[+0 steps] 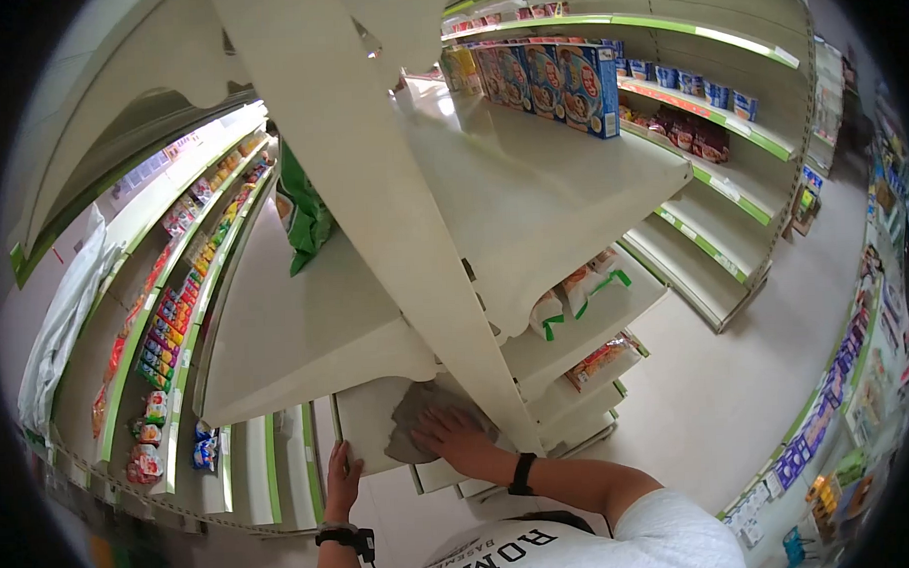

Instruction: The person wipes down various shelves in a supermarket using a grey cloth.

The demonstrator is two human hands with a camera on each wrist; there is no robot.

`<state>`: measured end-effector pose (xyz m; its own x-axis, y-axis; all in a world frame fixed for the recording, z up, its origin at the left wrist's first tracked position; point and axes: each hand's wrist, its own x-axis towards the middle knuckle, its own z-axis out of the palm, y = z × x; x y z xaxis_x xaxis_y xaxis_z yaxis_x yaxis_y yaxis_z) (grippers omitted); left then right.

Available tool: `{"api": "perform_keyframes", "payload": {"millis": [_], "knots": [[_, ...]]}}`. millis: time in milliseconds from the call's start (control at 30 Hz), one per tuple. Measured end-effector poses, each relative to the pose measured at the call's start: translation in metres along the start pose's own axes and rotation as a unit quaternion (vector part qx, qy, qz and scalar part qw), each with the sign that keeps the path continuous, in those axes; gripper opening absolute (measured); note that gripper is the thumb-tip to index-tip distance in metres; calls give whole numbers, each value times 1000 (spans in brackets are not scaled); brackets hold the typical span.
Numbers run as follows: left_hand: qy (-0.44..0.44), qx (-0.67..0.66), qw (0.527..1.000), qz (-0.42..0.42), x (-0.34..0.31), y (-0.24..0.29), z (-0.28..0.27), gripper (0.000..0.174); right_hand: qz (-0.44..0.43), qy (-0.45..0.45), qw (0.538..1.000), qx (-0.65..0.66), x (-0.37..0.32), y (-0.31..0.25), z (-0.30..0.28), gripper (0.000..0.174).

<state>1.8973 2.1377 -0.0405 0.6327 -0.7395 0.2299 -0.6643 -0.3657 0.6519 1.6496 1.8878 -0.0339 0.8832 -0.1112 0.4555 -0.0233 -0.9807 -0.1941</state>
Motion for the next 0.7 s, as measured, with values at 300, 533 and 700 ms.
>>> {"api": "perform_keyframes", "payload": {"millis": [300,533,700], "knots": [[-2,28,999,-17,-1,6,1,57,4,24,998,61,10,-5,23,52],[0,1,1000,11,-3,9,-3,57,-14,-72,992,101,57,-31,20,56],[-6,-20,1000,4,4,-11,2,48,-63,-47,994,78,87,-48,28,52]]}}
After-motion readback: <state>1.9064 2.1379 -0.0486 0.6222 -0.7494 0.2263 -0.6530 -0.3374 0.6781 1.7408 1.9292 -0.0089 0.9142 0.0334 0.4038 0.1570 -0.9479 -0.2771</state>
